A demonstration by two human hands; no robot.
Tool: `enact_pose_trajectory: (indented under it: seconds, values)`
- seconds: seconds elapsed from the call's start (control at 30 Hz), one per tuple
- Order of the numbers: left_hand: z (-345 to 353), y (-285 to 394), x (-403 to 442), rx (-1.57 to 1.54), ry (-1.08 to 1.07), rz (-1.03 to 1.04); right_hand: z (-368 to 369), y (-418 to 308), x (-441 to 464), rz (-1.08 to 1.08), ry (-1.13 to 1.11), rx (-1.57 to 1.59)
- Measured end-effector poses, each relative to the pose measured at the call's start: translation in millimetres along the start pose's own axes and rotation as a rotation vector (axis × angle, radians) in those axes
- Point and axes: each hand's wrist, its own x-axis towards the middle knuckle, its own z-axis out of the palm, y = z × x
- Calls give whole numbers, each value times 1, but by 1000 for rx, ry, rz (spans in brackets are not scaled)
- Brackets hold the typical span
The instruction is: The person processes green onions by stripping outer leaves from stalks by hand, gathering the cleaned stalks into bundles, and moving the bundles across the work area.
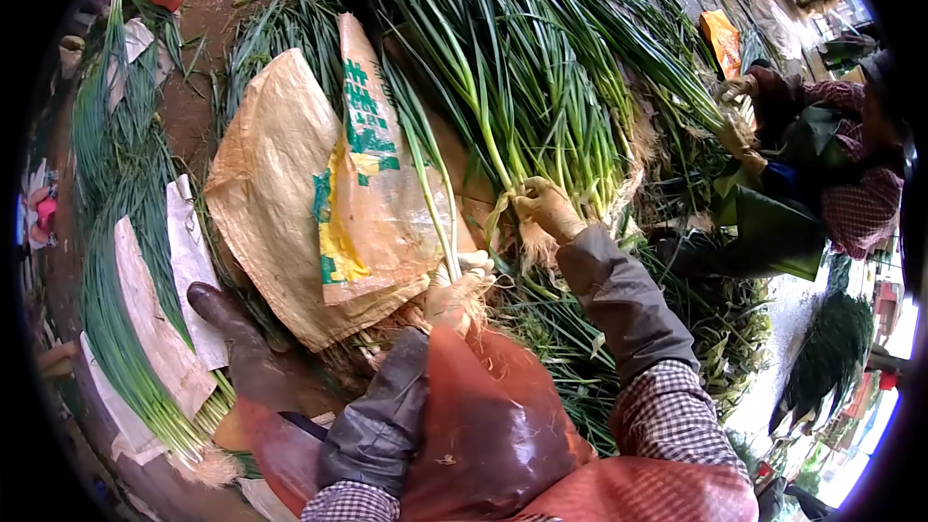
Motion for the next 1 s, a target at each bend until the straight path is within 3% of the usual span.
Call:
enact_pose_trajectory:
  seconds: [0.03,0.1,0.17,0.2,0.3,0.37,0.47,0.53,0.57,0.63,0.67,0.7,0.77,0.87,0.9,0.97,1.0]
  values:
    - [-2,3,5,-78,-37,26,9,-14,2,32,0,-8]
    - [6,1,8,147,56,159,15,-55,-33,115,-58,246]
    - [10,-3,2,164,36,123,23,-84,-68,52,-232,479]
    - [8,-12,4,202,48,144,47,-53,-62,-177,-206,441]
    - [-1,-21,4,402,133,131,7,-86,-70,-133,-240,78]
    - [11,-10,-2,160,99,125,12,-77,-63,-128,-416,152]
    - [-9,-17,-1,98,158,18,15,-60,-68,-215,-557,-121]
    - [-8,-15,-1,-152,207,-27,-2,-62,-101,-171,-491,-60]
    - [-10,-11,-1,-157,211,-27,-14,-57,-111,-130,-488,-8]
    - [-9,2,-7,-182,229,-137,-45,-57,-120,168,-400,142]
    - [-1,7,-15,-254,214,-193,-40,-51,-116,172,-258,375]
    - [0,1,-16,-247,204,-202,-34,-65,-112,225,-193,401]
    - [2,-11,-12,-127,262,-73,-6,-72,-97,-156,-145,369]
    - [7,6,-19,-34,286,-192,22,-56,-84,-470,-423,143]
    - [3,6,-15,52,329,-226,24,-50,-89,-483,-412,39]
    - [20,19,-19,566,521,-188,2,-74,-113,-338,-523,49]
    - [11,15,-22,217,341,-216,-16,-91,-127,10,-544,241]
